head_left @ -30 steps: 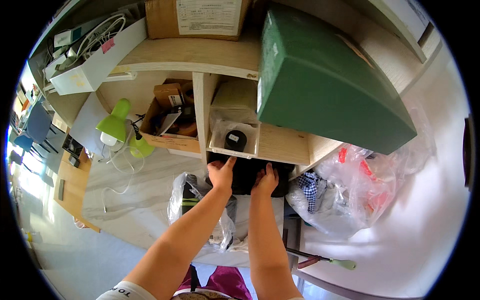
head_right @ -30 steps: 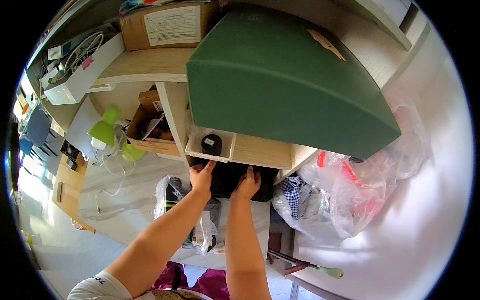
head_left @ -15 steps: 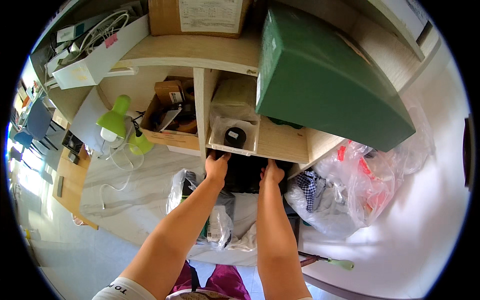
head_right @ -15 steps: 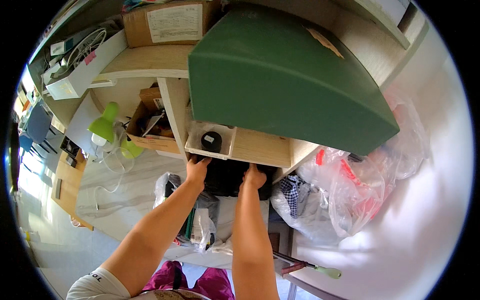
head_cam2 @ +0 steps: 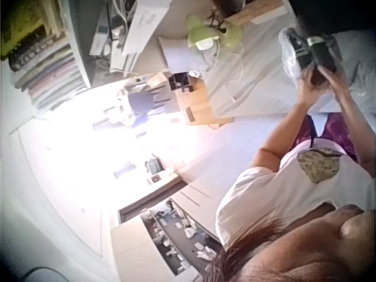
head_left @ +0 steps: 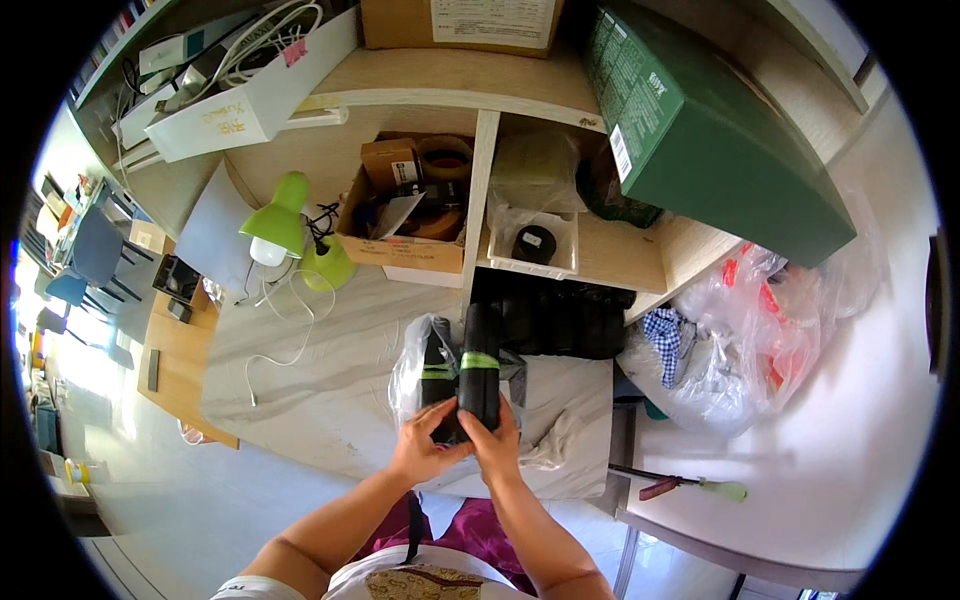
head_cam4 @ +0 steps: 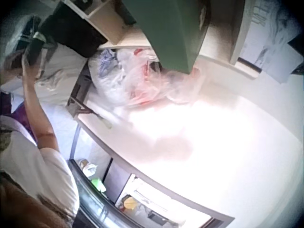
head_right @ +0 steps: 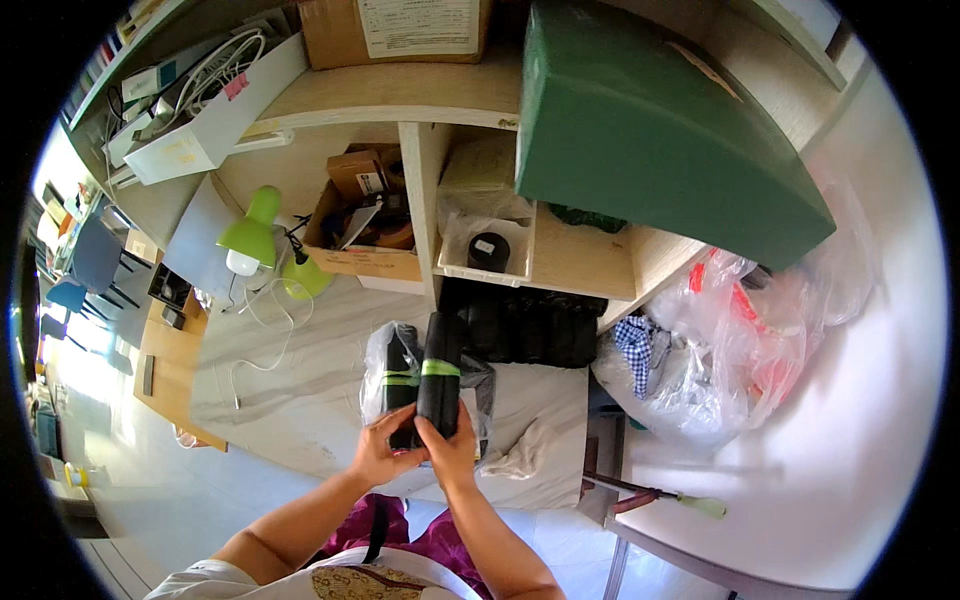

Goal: The person places black cylindrical objects into plastic bags, organizes them on a desk, and then ties the bags shut by hand.

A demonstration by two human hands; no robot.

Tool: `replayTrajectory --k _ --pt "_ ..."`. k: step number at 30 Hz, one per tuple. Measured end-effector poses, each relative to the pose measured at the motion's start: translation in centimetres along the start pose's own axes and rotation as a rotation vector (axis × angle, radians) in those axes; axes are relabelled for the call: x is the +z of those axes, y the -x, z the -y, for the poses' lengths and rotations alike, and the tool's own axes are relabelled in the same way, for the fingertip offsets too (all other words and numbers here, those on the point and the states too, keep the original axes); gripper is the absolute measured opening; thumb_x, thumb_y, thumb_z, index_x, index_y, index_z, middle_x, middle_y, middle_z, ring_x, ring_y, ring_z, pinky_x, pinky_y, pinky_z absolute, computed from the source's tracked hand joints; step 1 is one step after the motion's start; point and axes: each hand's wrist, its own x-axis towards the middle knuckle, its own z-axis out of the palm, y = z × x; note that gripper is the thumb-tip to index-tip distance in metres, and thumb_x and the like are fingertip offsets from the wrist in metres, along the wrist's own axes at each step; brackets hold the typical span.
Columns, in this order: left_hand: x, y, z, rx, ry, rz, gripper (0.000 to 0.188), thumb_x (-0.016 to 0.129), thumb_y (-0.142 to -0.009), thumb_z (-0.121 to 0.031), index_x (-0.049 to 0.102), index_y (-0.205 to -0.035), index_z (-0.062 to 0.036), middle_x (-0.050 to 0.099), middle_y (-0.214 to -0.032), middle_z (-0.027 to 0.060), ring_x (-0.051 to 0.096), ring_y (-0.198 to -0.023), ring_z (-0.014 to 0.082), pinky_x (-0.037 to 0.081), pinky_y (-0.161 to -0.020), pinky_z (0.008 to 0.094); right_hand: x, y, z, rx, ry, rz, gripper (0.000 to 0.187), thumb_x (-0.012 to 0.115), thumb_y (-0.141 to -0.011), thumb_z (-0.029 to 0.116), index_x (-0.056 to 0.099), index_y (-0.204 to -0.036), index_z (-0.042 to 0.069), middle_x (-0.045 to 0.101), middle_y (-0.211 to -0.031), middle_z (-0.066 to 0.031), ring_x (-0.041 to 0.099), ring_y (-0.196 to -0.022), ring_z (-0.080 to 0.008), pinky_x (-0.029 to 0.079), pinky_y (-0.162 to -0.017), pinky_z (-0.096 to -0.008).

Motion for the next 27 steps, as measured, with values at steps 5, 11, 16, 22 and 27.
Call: replayTrajectory --k 5,11,16,22,27 --pt "-3.6 -0.8 1.7 0.317 -0.532 -0.093 0.033 0.063 -0.077 -0.024 0.062 -0.107 -0.0098 0.045 -0.130 0.0136 0.034 -0.125 0.0390 0.020 -0.102 0.0607 -2.1 6.1 0.4 0.198 -0.024 0.069 0.050 0.065 -0.076 0.005 0.046 -0.121 -0.005 0.059 -0.098 -0.0087 0.059 -0.084 -0.0156 0.049 -0.074 -0.0272" --pt "-2.5 -0.8 2.4 -0.121 -0.768 0.024 0.063 0.065 -0.075 -0.036 0.040 -0.128 -0.0121 0.048 -0.125 0.0143 0.038 -0.123 0.0346 0.017 -0.103 0.0620 -3.6 10.3 -1.5 0.383 -0.160 -0.056 0.047 0.064 -0.075 0.006 0.049 -0.117 -0.004 0.060 -0.094 -0.0116 0.062 -0.074 -0.0210 0.052 -0.068 -0.0322" --pt "-2.2 -0.5 3.1 -0.273 -0.579 0.077 0.093 0.072 -0.065 -0.038 0.022 -0.141 -0.0176 0.058 -0.108 0.0158 0.050 -0.107 0.0346 0.036 -0.092 0.0500 -2.0 9.0 -2.0 0.241 0.138 -0.122 0.048 0.068 -0.075 0.013 0.050 -0.117 -0.003 0.060 -0.093 -0.0088 0.059 -0.077 -0.0154 0.048 -0.069 -0.0264" --pt "-4.9 1.2 3.7 -0.244 -0.576 0.070 0.078 0.066 -0.070 -0.027 0.031 -0.139 -0.0149 0.060 -0.100 0.0155 0.053 -0.100 0.0334 0.040 -0.089 0.0446 2.2 2.3 -3.7 -0.134 0.604 -0.113 0.065 0.072 -0.073 0.024 0.041 -0.124 -0.004 0.056 -0.103 -0.0182 0.055 -0.092 -0.0297 0.045 -0.082 -0.0362" --pt "-4.9 1.6 2.1 -0.113 -0.816 -0.020 0.065 0.063 -0.075 -0.023 0.039 -0.134 -0.0145 0.054 -0.114 0.0137 0.047 -0.110 0.0329 0.028 -0.095 0.0563 2.1 1.3 -5.9 -0.262 0.889 -0.220 0.077 0.071 -0.072 0.029 0.032 -0.132 0.000 0.045 -0.113 -0.0281 0.046 -0.102 -0.0434 0.039 -0.089 -0.0459"
